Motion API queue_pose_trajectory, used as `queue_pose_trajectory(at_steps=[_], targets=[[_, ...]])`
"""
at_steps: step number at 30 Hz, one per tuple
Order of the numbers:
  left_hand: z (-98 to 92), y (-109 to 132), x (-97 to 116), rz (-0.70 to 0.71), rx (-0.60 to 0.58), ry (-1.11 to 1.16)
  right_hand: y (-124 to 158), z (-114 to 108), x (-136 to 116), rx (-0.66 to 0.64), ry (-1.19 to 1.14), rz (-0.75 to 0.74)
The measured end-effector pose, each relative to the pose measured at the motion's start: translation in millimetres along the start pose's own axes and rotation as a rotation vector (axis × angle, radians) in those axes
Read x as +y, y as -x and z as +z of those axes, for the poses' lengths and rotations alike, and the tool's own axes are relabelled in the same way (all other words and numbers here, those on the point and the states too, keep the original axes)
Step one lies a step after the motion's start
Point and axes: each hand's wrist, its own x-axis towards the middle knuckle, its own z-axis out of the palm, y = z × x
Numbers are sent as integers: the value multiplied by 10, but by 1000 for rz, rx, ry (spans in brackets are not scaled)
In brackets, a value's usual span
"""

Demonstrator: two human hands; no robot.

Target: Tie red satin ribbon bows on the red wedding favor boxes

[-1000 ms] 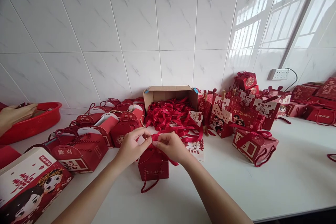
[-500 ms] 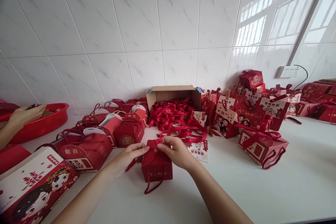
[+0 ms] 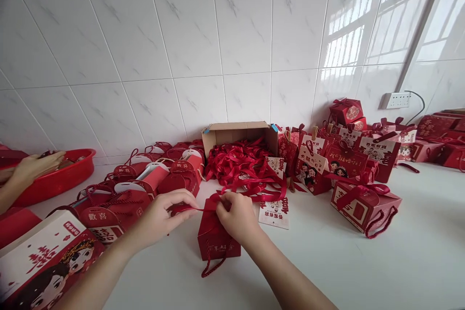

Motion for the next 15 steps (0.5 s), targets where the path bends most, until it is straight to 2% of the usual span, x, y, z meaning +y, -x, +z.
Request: queue_pose_trajectory(at_steps=[2,4,8,11,12,13,15], targets=[[-75,-53,184,100,-91,-82,-2,12,-19,7,24,-20],[-150,-154,352,155,-202,-165,2,-12,-27,-39,23,-82],[-240,-481,581,140,-397,-228,36,-100,-32,-135,1,-207],[-171,-763,614,142,-535,-186,61,-108,-25,-118,19,-216],[-121,-840,591,141,-525,-185,64,-95,-18,-96,25,-205],[-64,-901,552,128,-454,-209,63,-76,-9,-71,25,-187],[50,-949,436,81,-154,-289,55,-34,15,-33,5,-154]])
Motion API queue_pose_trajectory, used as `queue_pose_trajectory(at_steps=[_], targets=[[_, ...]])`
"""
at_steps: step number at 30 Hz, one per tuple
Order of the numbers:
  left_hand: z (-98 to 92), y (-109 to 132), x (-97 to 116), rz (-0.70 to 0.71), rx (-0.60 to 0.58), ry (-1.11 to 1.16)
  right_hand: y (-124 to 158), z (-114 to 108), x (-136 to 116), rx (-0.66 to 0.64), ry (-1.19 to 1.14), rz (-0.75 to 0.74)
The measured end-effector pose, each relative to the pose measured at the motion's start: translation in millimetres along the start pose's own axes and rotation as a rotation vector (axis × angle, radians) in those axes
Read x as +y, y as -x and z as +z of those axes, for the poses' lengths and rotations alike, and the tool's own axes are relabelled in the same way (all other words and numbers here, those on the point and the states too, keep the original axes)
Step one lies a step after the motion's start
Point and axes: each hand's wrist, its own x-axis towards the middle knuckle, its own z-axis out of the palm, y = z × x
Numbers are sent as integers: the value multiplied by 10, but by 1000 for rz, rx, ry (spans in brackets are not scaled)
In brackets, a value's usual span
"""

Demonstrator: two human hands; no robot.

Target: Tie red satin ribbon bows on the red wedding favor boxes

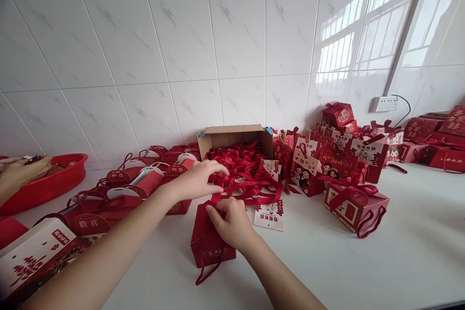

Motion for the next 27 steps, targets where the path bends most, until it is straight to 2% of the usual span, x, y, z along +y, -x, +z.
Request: queue_pose_trajectory(at_steps=[2,4,7,8,11,14,17,20,24,27], targets=[[130,56,-102,-82,187,-17,-7,29,23,12,-42,14],[234,208,-200,-164,246,107,-10,36,36,12,-88,24],[351,486,-308,-189,34,446,-9,26,37,2,-125,25],[386,561,-333,-206,9,524,-9,26,35,1,-128,23],[491,689,-389,-265,91,692,-10,45,40,32,-161,40],[574,722,-428,-252,177,771,-5,86,57,94,-270,86],[624,740,-444,-180,179,761,10,117,77,131,-352,112],[664,769,-430,-123,159,755,24,130,94,133,-328,108],[729,787,-386,-154,199,738,28,127,100,147,-223,83],[765,776,-361,-182,245,743,31,105,72,125,-247,63]])
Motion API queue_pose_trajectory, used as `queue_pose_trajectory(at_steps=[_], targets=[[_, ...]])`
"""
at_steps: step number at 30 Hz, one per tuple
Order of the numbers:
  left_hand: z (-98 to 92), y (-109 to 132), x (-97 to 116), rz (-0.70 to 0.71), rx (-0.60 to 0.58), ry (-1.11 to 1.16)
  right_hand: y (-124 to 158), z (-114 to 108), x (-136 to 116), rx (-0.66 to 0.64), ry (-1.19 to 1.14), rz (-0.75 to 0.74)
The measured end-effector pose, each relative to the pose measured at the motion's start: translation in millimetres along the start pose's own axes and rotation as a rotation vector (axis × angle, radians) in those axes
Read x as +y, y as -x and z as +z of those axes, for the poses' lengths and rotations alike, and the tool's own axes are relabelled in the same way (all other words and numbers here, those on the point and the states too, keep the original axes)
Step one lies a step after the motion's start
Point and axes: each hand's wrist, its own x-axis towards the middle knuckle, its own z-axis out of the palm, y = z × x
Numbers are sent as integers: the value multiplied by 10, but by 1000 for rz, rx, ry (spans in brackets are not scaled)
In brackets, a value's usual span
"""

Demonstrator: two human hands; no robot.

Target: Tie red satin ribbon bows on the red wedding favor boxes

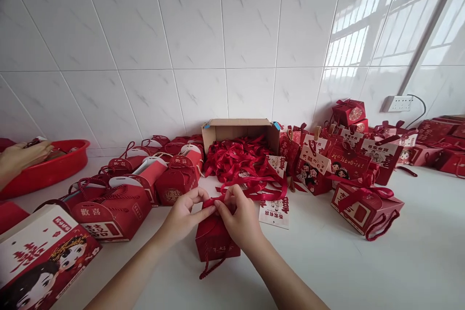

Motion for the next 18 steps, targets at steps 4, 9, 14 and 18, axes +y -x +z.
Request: queue_pose_trajectory(at_steps=[4,9,14,18], targets=[[16,-9,-7,30,38,11,11,-39,-57,-9,57,-35],[13,3,-13,60,50,-61,41,-100,-64,14,173,-110],[21,11,-15,143,47,-151,58,-134,-52,-48,204,-76],[15,12,-21,189,28,-187,51,-139,-39,-62,208,-68]])
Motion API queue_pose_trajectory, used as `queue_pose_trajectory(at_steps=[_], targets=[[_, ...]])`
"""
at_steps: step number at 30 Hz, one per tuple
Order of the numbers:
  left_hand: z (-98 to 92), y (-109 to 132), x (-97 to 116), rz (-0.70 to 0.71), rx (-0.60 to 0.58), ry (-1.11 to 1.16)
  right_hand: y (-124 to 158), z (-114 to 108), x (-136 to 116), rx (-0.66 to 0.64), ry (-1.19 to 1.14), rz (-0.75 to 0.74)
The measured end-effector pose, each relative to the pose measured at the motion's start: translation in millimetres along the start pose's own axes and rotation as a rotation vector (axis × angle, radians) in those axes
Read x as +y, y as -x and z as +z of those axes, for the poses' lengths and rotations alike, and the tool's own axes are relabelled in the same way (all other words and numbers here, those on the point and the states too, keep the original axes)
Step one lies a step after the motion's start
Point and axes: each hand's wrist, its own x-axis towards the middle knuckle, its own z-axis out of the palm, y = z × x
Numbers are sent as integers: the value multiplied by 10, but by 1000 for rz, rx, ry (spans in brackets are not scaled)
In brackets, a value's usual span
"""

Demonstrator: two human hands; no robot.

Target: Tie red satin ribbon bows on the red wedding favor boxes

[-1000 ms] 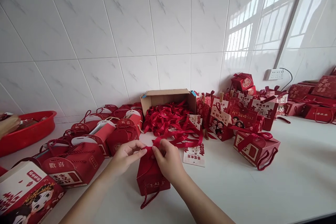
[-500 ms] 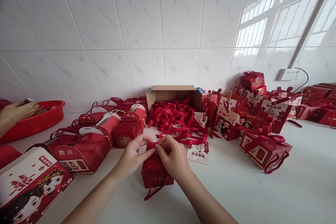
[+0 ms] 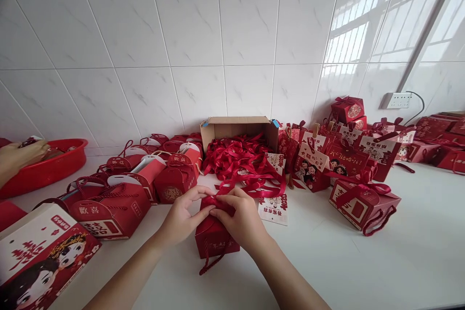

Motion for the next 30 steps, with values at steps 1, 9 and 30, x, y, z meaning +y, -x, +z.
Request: queue_pose_trajectory(at_steps=[1,9,30], targets=[[-4,3,1,11,-1,-2,-1,3,6,1,-6,0],[-12,17,14,41,60,-84,14,46,57,111,11,88],[-76,-35,1,-4,58,-152,15,169,30,-19,-402,259]])
